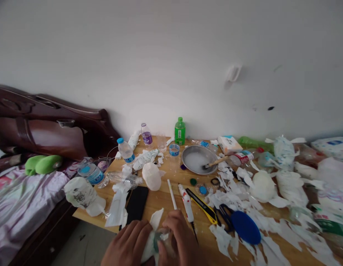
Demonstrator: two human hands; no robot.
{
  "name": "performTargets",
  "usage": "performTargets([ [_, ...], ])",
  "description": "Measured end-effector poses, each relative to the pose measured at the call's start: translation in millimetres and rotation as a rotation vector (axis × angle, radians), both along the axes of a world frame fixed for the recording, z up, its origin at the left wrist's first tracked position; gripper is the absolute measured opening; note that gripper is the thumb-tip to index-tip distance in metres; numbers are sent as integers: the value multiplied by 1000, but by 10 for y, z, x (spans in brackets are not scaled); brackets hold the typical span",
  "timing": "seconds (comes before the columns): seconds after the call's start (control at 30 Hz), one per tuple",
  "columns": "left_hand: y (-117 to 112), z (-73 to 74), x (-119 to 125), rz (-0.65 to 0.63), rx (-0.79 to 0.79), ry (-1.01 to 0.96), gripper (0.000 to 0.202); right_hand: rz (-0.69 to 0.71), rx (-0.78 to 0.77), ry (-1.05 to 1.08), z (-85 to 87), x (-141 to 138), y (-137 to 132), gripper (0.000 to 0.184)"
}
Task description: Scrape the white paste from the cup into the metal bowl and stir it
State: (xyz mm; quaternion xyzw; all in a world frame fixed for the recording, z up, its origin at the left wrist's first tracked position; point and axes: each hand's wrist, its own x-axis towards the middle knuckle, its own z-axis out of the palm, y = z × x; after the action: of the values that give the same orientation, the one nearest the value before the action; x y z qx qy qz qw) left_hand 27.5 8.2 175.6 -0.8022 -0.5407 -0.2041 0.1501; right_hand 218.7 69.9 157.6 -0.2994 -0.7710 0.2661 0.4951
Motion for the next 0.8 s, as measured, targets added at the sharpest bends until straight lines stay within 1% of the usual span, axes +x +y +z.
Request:
performTargets([
  [0.07,121,96,85,-46,44,6,46,-10,80,15,79,99,43,37],
  [0.13,236,178,191,-89,66,-7,48,0,128,-20,181,230,88,37],
  [0.23,366,267,342,-139,12,-16,42,8,155,-100,302,440,151,34],
  [0.3,421,291,408,-165,-33,-2,37,-8,168,-108,315,550,177,34],
  [0.37,458,280,434,-186,-46,-4,37,-26,177,-143,273,615,188,38],
  [0.4,473,265,435,-191,-59,-16,37,-66,174,-167,239,630,190,41],
  [0.43,488,246,430,-188,-75,-37,38,-134,175,-185,204,633,192,45],
  [0.5,516,210,418,-160,-112,-95,43,-344,206,-162,154,614,196,49],
  [0.53,530,200,417,-136,-116,-119,46,-424,208,-157,148,597,198,46],
  [0.57,543,195,422,-110,-109,-127,48,-450,200,-168,156,579,199,39],
  [0.6,554,197,435,-83,-95,-111,50,-421,181,-193,178,559,198,29],
  [0.63,563,205,455,-59,-78,-76,53,-360,137,-228,208,541,196,19],
  [0.67,570,216,481,-38,-65,-31,55,-290,75,-261,241,526,192,14],
  [0.7,575,228,511,-23,-56,10,56,-237,13,-278,270,512,189,14],
  [0.73,577,239,544,-13,-56,39,55,-215,-33,-274,292,502,186,17],
  [0.8,575,254,607,-6,-70,60,52,-240,-111,-242,300,491,187,23],
])
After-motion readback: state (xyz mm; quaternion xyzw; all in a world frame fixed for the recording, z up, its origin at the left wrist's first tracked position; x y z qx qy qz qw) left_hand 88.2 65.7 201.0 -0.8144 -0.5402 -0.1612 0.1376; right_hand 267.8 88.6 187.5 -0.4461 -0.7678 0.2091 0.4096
